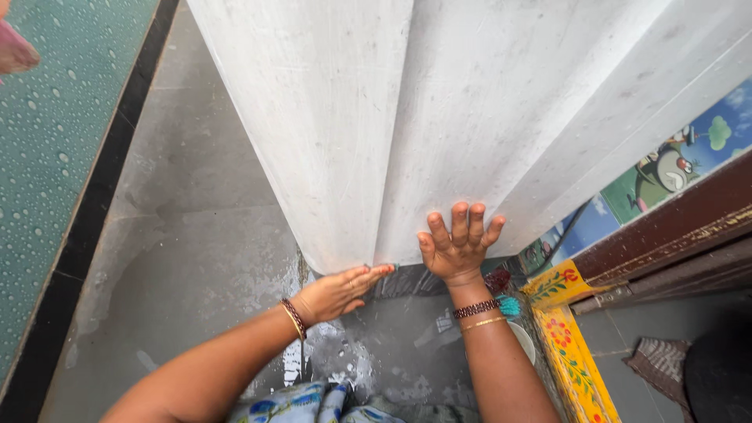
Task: The person scrubs a white wall with a green sponge, repeatedly dipping it into a bucket of water. The person holds the wall with one hand while scrubbing with the other, focusing on the lower section near the floor.
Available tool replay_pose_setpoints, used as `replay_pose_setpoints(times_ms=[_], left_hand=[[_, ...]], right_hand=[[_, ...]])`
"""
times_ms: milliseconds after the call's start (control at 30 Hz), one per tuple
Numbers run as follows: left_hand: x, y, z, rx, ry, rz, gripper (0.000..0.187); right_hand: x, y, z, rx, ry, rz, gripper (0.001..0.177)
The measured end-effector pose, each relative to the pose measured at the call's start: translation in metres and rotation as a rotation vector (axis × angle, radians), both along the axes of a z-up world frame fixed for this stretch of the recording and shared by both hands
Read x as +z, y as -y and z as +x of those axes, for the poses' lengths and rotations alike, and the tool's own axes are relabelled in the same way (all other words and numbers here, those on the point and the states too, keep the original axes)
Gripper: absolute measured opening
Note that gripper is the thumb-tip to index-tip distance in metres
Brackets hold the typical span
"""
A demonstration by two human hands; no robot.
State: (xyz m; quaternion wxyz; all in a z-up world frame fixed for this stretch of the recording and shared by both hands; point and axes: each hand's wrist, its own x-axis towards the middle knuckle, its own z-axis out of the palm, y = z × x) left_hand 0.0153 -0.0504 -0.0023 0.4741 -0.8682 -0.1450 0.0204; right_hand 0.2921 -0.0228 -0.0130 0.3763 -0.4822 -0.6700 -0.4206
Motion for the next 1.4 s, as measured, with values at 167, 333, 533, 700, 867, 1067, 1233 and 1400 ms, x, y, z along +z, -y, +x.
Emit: replay_pose_setpoints(times_ms=[167, 333, 533, 700, 867, 1067, 1233, 1400], left_hand=[[0.11, -0.02, 0.02, 0.049, 0.266, 0.186, 0.08], [0.206, -0.043, 0.035, 0.126, 0.596, 0.411, 0.076], [0.11, -0.03, 0.058, 0.077, 0.476, 0.196, 0.074], [-0.012, -0.001, 0.033, 0.06, 0.018, 0.089, 0.075], [0.023, 0.002, 0.038, 0.103, 0.155, 0.04, 0.078], [0.195, -0.025, 0.056, 0.211, 0.606, 0.323, 0.088], [0.211, -0.038, 0.081, 0.164, 0.805, -0.063, 0.085], [0.092, -0.03, 0.083, 0.108, 0.534, 0.236, 0.076]], right_hand=[[0.008, 0.004, -0.002, 0.015, -0.003, -0.015, 0.057], [0.014, 0.013, 0.0, 0.005, -0.052, -0.013, 0.057], [0.025, 0.003, 0.018, -0.056, -0.171, 0.03, 0.062], [0.018, -0.004, 0.024, -0.072, -0.127, 0.042, 0.062], [0.021, 0.002, 0.025, -0.048, -0.146, 0.025, 0.061], [0.022, 0.004, 0.023, -0.027, -0.159, 0.032, 0.059], [0.022, 0.0, 0.026, -0.027, -0.173, 0.042, 0.059], [0.019, 0.001, 0.025, -0.026, -0.154, 0.037, 0.058]])
